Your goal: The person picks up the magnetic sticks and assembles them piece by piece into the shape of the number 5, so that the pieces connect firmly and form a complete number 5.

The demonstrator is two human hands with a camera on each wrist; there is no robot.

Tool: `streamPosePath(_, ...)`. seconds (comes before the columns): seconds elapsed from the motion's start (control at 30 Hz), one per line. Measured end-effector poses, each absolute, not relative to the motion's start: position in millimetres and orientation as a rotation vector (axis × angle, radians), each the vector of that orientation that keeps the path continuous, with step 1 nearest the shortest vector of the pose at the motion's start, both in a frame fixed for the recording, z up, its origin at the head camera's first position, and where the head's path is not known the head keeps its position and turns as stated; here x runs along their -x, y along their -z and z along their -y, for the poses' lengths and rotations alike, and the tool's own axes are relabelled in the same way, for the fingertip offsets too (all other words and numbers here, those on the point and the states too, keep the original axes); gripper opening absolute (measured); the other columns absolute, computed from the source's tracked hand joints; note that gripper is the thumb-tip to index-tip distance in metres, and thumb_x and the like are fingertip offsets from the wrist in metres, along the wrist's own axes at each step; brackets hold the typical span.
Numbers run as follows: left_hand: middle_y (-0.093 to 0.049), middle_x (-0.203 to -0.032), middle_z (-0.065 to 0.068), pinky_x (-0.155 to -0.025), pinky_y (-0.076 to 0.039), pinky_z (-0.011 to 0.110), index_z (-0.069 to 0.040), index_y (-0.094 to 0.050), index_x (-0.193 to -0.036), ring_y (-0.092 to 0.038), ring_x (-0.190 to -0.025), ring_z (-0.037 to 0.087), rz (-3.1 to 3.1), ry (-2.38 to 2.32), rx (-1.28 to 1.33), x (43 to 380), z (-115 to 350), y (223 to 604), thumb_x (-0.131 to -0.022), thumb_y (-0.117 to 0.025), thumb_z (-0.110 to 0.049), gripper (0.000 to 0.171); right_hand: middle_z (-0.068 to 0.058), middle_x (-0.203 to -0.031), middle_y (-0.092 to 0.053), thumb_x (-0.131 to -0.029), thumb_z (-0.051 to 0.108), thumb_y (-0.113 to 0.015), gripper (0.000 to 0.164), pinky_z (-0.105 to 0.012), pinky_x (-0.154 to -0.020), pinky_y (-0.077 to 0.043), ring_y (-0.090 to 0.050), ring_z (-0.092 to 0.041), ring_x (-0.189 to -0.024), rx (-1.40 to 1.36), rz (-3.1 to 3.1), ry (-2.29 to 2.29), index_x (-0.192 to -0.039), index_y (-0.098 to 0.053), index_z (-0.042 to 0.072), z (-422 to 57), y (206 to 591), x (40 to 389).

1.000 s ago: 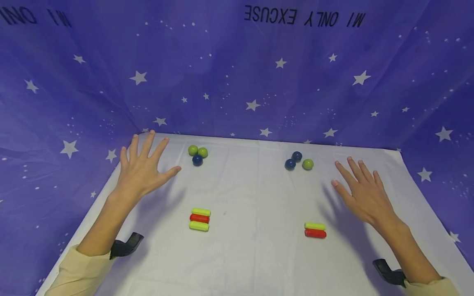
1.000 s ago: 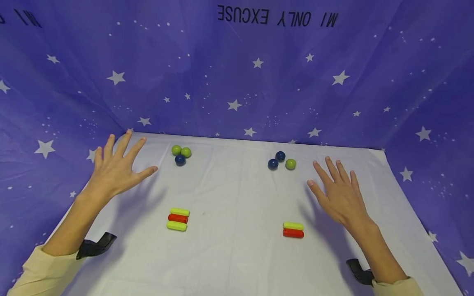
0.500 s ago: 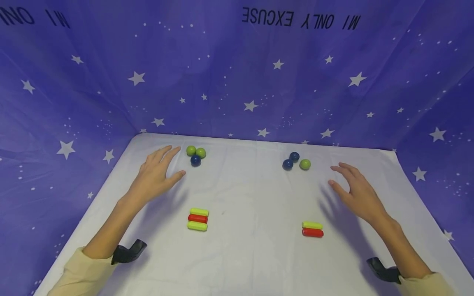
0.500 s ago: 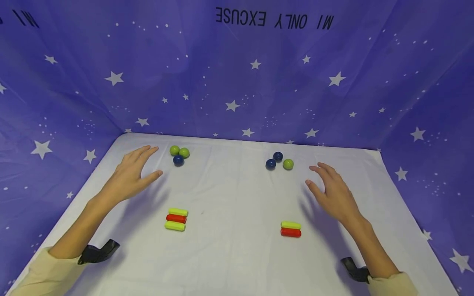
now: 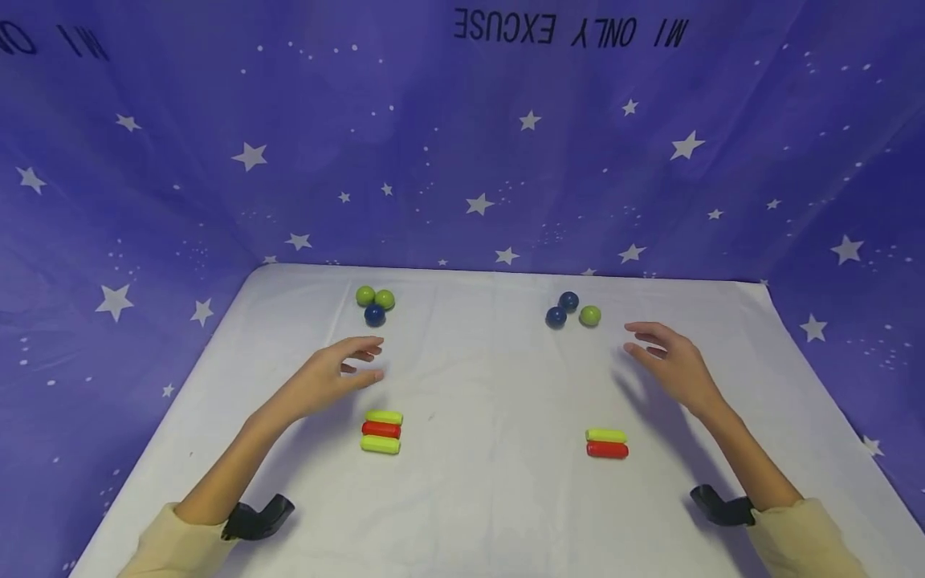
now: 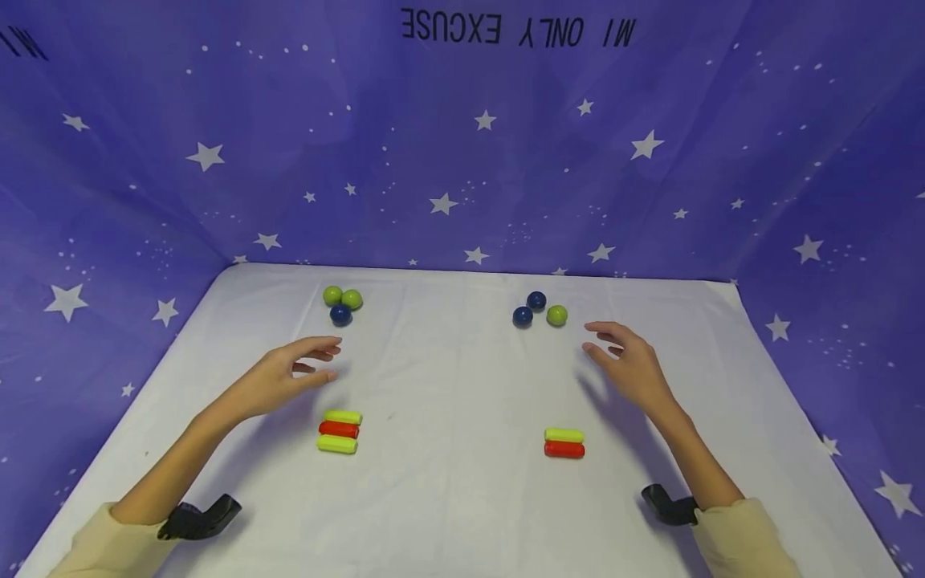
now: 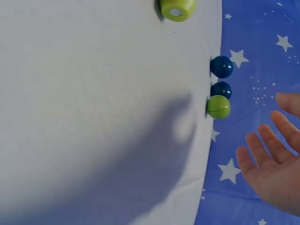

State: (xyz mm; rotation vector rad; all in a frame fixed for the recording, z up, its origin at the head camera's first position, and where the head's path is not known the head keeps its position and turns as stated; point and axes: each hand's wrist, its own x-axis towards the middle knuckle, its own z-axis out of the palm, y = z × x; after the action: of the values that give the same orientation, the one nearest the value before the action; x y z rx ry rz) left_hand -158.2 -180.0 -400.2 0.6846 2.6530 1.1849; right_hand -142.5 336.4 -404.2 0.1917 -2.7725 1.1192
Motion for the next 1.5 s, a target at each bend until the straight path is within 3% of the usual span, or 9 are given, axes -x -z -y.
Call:
streamPosePath(0.2, -0.066, -0.121, 0.016, -0.094, -0.050, 0.049, 0.003, -0.059, -0.133, -0.061, -0.110, 0.031, -2.474, -1.222, -0.736, 147, 182, 415, -0.093, -0.072, -0.018, 0.047, -0.023, -0.133, -0.058, -0.099, 0.015, -0.065, 0.038, -0.052, -0.099, -0.043, -0.055, -0.041, -0.122, -0.181, 2.736, -1.252, -0.131, -0.059, -0.004, -334, 415, 154)
streamPosePath(0.33, -0.066, -0.120, 0.010, -0.095, -0.049, 0.048, 0.000, -0.061, -0.133, -0.060, -0.108, 0.028, -2.440, -1.160, -0.751, 142, 185, 424, -0.091, -0.074, -0.024, 0.049, -0.025, -0.138, -0.053, -0.100, 0.017, -0.063, 0.043, -0.055, -0.103, -0.040, -0.051, -0.044, -0.126, -0.122, 2.758, -1.361, -0.136, -0.055, -0.004, -336, 424, 168)
streamPosePath(0.43, -0.067, -0.119, 0.006, -0.092, -0.049, 0.042, -0.002, -0.065, -0.129, -0.059, -0.105, 0.025, -2.431, -1.122, -0.777, 140, 187, 430, -0.091, -0.075, -0.026, 0.046, -0.025, -0.142, -0.050, -0.101, 0.021, -0.061, 0.048, -0.050, -0.103, -0.042, -0.049, -0.043, -0.129, -0.041, 2.785, -1.439, -0.140, -0.050, -0.004, -337, 430, 180)
streamPosePath(0.57, -0.068, -0.116, 0.002, -0.089, -0.049, 0.036, -0.004, -0.070, -0.122, -0.060, -0.104, 0.022, -2.436, -1.108, -0.833, 140, 188, 435, -0.091, -0.074, -0.021, 0.035, -0.024, -0.146, -0.046, -0.101, 0.025, -0.061, 0.054, -0.045, -0.103, -0.043, -0.047, -0.041, -0.131, 0.055, 2.782, -1.512, -0.145, -0.045, -0.002, -337, 434, 194)
streamPosePath(0.77, -0.069, -0.110, 0.000, -0.088, -0.050, 0.037, -0.006, -0.074, -0.114, -0.061, -0.103, 0.020, -2.451, -1.100, -0.827, 140, 187, 436, -0.091, -0.071, -0.010, 0.024, -0.026, -0.148, -0.043, -0.101, 0.021, -0.062, 0.057, -0.053, -0.107, -0.037, -0.043, -0.044, -0.134, 0.142, 2.744, -1.591, -0.149, -0.041, -0.001, -332, 438, 212)
streamPosePath(1.1, -0.070, -0.108, 0.000, -0.087, -0.049, 0.036, -0.008, -0.075, -0.111, -0.060, -0.100, 0.019, -2.477, -1.047, -0.796, 142, 185, 438, -0.092, -0.068, -0.008, 0.020, -0.026, -0.148, -0.043, -0.098, 0.017, -0.064, 0.054, -0.055, -0.110, -0.031, -0.041, -0.045, -0.135, 0.174, 2.811, -1.561, -0.146, -0.045, -0.001, -323, 444, 229)
streamPosePath(1.5, -0.068, -0.102, -0.003, -0.081, -0.047, 0.033, -0.008, -0.074, -0.110, -0.056, -0.090, 0.016, -2.482, -1.046, -0.774, 150, 181, 441, -0.092, -0.069, -0.010, 0.019, -0.026, -0.143, -0.048, -0.098, 0.020, -0.064, 0.050, -0.056, -0.105, -0.037, -0.043, -0.045, -0.133, 0.222, 2.839, -1.504, -0.142, -0.049, -0.001, -320, 445, 229)
